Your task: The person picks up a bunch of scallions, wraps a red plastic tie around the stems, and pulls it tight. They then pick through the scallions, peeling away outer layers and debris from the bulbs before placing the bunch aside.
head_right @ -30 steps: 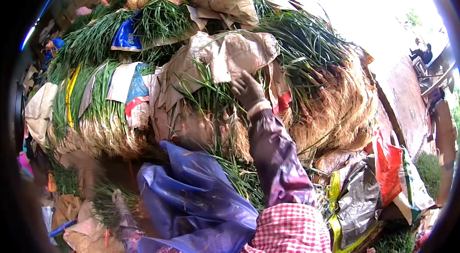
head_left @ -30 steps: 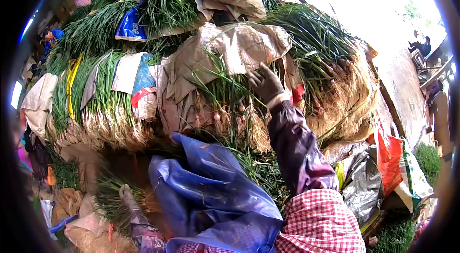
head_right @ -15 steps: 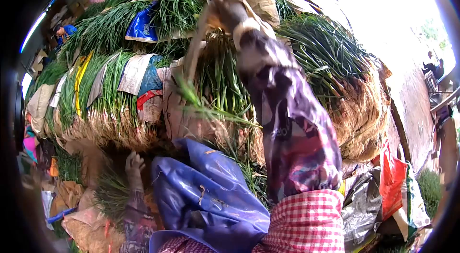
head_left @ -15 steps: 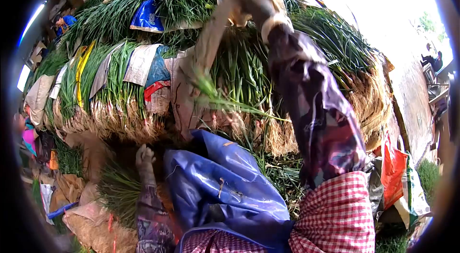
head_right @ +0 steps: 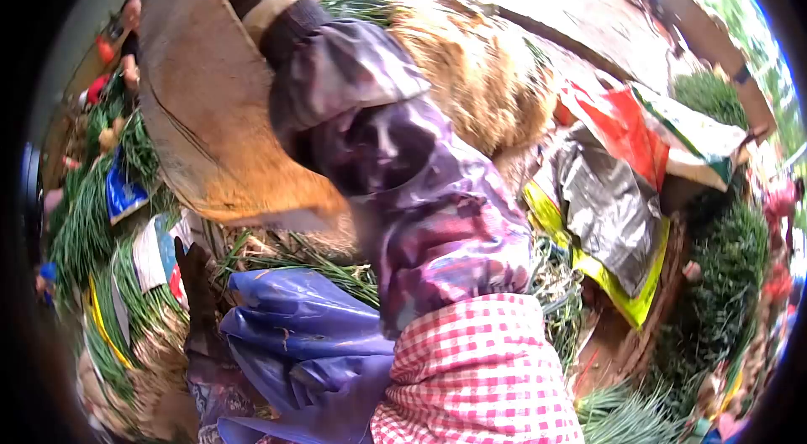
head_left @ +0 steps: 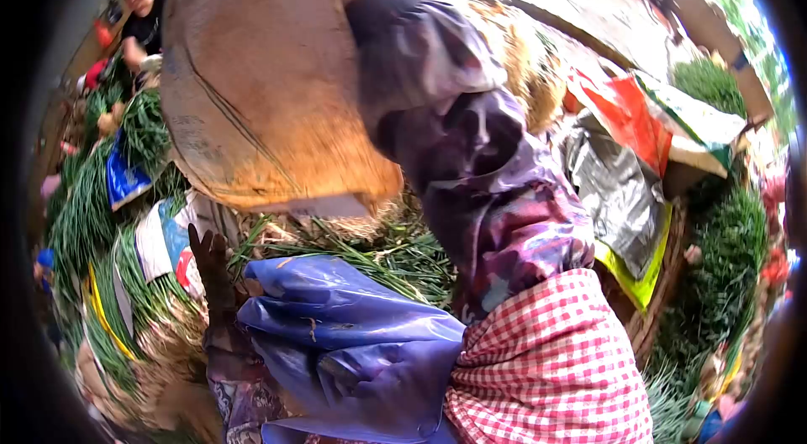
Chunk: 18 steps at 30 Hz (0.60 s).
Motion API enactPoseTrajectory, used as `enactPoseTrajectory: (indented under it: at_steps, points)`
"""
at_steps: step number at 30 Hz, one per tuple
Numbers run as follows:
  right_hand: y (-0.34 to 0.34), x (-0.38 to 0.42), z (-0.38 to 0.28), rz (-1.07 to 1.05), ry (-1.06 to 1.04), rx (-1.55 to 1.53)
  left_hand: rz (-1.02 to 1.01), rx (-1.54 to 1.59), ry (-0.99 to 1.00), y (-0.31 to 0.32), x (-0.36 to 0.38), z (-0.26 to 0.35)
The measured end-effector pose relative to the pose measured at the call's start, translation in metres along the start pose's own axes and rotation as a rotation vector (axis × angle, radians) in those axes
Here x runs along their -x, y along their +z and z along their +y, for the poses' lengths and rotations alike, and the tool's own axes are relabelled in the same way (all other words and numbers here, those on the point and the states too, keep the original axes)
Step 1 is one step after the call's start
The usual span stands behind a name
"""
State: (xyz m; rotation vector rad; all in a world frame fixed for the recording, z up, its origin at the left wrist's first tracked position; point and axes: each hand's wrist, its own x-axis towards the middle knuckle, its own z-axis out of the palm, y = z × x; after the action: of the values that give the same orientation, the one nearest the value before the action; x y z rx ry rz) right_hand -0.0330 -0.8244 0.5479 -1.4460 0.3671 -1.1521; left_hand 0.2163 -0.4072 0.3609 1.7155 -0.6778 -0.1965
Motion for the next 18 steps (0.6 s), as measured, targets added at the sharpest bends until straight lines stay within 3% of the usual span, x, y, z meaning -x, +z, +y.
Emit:
enactPoseTrajectory:
  at_steps: [3, 5, 9, 11, 13, 18]
  points:
    - [-0.157, 0.042, 0.03, 0.327, 0.098, 0.214, -0.015, 0.03, -0.085, 0.015, -0.01, -0.023]
    - [-0.257, 0.075, 0.03, 0.506, 0.145, 0.368, -0.041, 0.054, -0.263, 0.024, 0.0, -0.009]
    - [-0.406, 0.151, -0.005, 0.676, 0.203, 0.494, 0.06, 0.087, -0.379, 0.035, 0.013, -0.01]
    - [-0.464, 0.189, -0.031, 0.727, 0.23, 0.448, 0.047, 0.103, -0.445, 0.024, 0.012, -0.02]
    - [-0.508, 0.229, -0.062, 0.786, 0.236, 0.387, 0.194, 0.009, -0.472, 0.035, 0.012, -0.003]
    - [-0.561, 0.315, -0.081, 0.896, 0.254, 0.214, 0.18, 0.034, -0.465, 0.028, 0.007, -0.006]
